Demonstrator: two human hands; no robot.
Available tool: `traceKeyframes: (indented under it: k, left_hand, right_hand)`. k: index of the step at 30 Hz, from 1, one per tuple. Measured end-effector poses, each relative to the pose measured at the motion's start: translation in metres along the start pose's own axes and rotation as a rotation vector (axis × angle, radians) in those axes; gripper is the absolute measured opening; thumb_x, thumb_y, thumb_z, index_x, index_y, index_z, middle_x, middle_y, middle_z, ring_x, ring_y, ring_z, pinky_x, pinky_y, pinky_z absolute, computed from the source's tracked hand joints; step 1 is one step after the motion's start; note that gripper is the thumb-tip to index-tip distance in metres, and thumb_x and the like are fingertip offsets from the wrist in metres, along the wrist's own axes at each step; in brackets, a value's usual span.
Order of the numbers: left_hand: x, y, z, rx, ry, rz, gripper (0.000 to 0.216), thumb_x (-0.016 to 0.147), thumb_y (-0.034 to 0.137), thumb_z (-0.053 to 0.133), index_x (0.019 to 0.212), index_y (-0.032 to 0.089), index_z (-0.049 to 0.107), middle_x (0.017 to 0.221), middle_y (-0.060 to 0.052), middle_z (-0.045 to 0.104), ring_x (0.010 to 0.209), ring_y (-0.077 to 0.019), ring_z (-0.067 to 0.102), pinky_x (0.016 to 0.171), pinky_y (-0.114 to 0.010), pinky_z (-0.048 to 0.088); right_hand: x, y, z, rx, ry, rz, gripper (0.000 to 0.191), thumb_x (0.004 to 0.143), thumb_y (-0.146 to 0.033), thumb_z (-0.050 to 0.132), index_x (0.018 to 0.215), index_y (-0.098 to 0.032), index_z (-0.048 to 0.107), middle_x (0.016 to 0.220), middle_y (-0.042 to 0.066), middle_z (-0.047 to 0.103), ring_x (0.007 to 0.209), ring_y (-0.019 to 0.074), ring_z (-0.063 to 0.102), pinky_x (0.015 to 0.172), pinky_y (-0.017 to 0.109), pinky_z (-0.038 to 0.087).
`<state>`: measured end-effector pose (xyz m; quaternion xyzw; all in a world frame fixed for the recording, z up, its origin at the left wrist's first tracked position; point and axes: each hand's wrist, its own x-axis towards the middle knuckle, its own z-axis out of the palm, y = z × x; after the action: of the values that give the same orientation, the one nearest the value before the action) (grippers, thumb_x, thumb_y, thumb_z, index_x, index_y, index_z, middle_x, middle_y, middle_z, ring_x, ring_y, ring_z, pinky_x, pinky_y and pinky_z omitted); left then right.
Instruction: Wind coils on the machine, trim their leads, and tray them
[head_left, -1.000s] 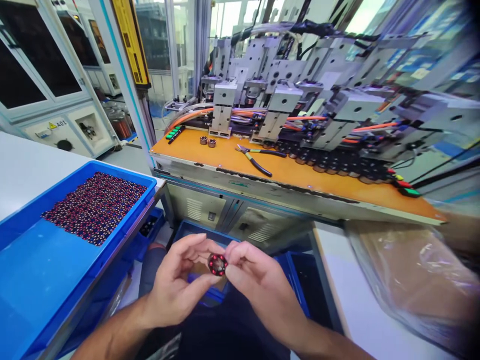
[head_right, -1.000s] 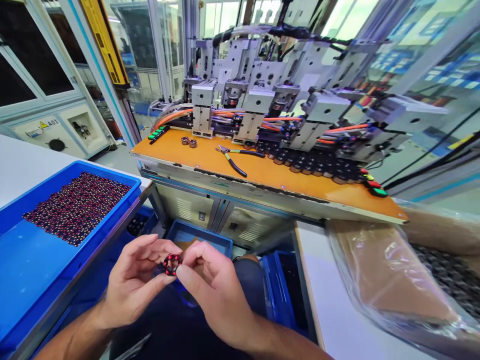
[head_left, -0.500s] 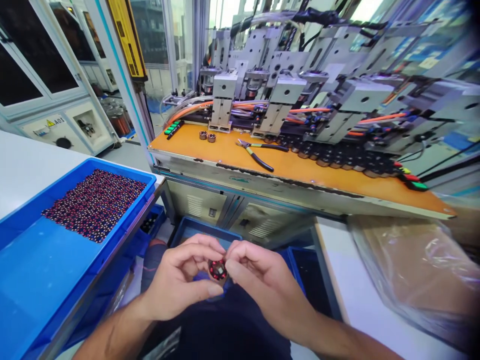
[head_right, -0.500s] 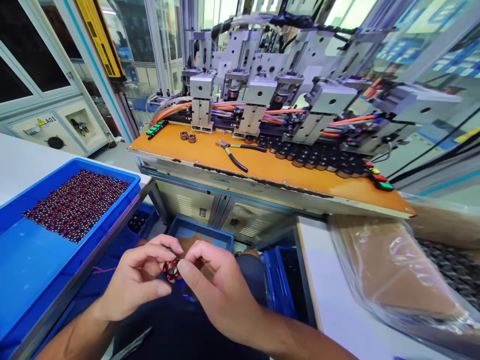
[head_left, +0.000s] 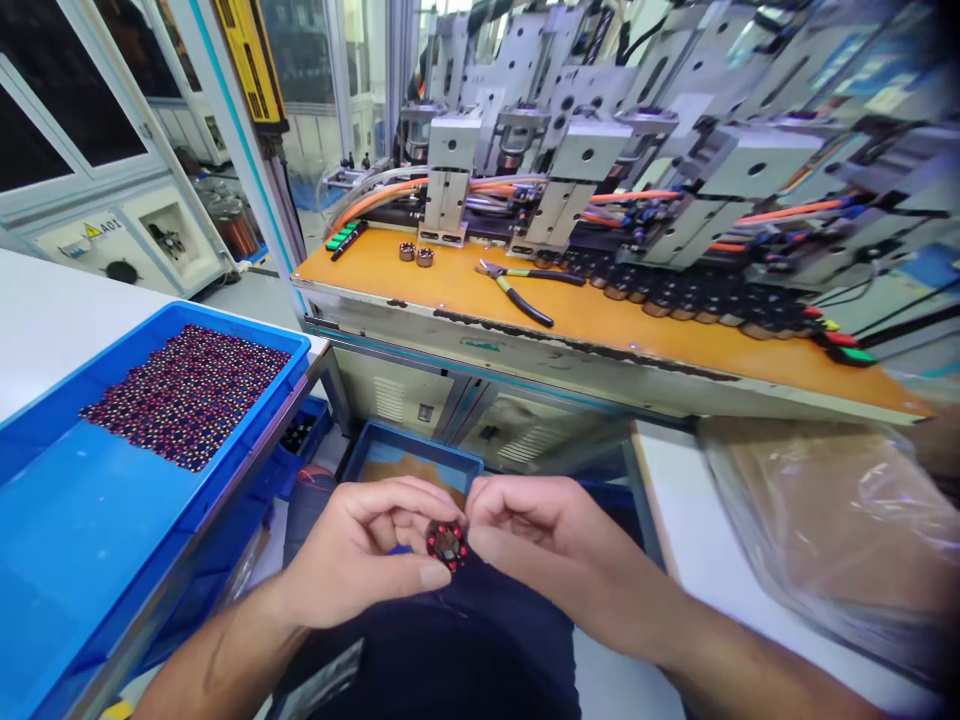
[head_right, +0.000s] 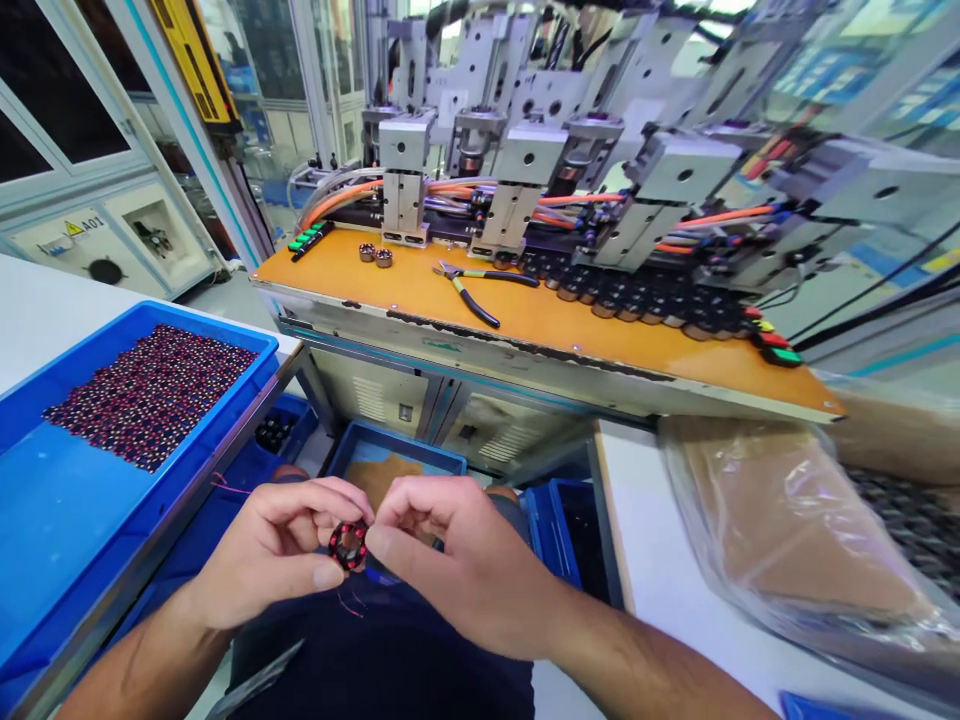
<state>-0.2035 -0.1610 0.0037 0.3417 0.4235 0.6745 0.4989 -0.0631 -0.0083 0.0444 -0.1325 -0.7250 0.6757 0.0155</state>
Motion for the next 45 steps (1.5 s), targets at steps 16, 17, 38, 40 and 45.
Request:
traceKeyframes:
  k: [16,17,38,40,45]
  left_hand:
    - [-0.006,0.008,0.000,0.036,-0.177,-0.226,0.029,0.070,0.028,0.082,0.096,0.015,0.076,0.073,-0.002,0.066,0.064,-0.0100,0.057,0.065,-0.024,0.050]
    - [-0.007,0.007,-0.001,0.036,-0.160,-0.209,0.030,0.070,0.028,0.082,0.097,0.016,0.076,0.075,-0.003,0.067,0.065,-0.0105,0.058,0.066,-0.025,0.050]
    - [-0.008,0.002,-0.005,-0.017,-0.028,0.037,0.032,0.067,0.010,0.082,0.096,0.020,0.077,0.097,-0.007,0.069,0.069,-0.0088,0.063,0.064,-0.020,0.052]
    - [-0.008,0.002,-0.005,-0.016,-0.023,0.028,0.030,0.067,0.011,0.082,0.096,0.018,0.076,0.097,-0.007,0.068,0.070,-0.0094,0.063,0.065,-0.020,0.053]
    - [-0.008,0.001,-0.004,-0.096,-0.046,0.008,0.031,0.067,0.011,0.083,0.096,0.018,0.076,0.097,-0.006,0.067,0.071,-0.0089,0.064,0.068,-0.019,0.054]
  right_hand:
    - [0.033,-0.017,-0.001,-0.150,-0.244,-0.294,0.021,0.088,-0.028,0.068,0.072,-0.016,0.064,0.080,0.000,0.056,0.072,0.0110,0.056,0.067,0.024,0.046]
    - [0.032,-0.016,0.001,-0.161,-0.202,-0.296,0.024,0.089,-0.031,0.067,0.070,-0.017,0.062,0.078,0.000,0.056,0.070,0.0109,0.055,0.065,0.024,0.046]
    - [0.006,-0.025,0.005,-0.182,-0.056,0.084,0.018,0.086,-0.030,0.058,0.073,-0.018,0.063,0.057,-0.004,0.050,0.051,0.0078,0.040,0.045,0.020,0.029]
    - [0.008,-0.027,0.005,-0.234,-0.079,0.078,0.019,0.086,-0.027,0.056,0.070,-0.018,0.063,0.056,-0.004,0.051,0.050,0.0077,0.040,0.044,0.020,0.029]
    - [0.007,-0.026,0.006,-0.314,-0.071,-0.068,0.019,0.088,-0.020,0.057,0.070,-0.019,0.062,0.061,-0.005,0.055,0.054,0.0070,0.045,0.048,0.019,0.031]
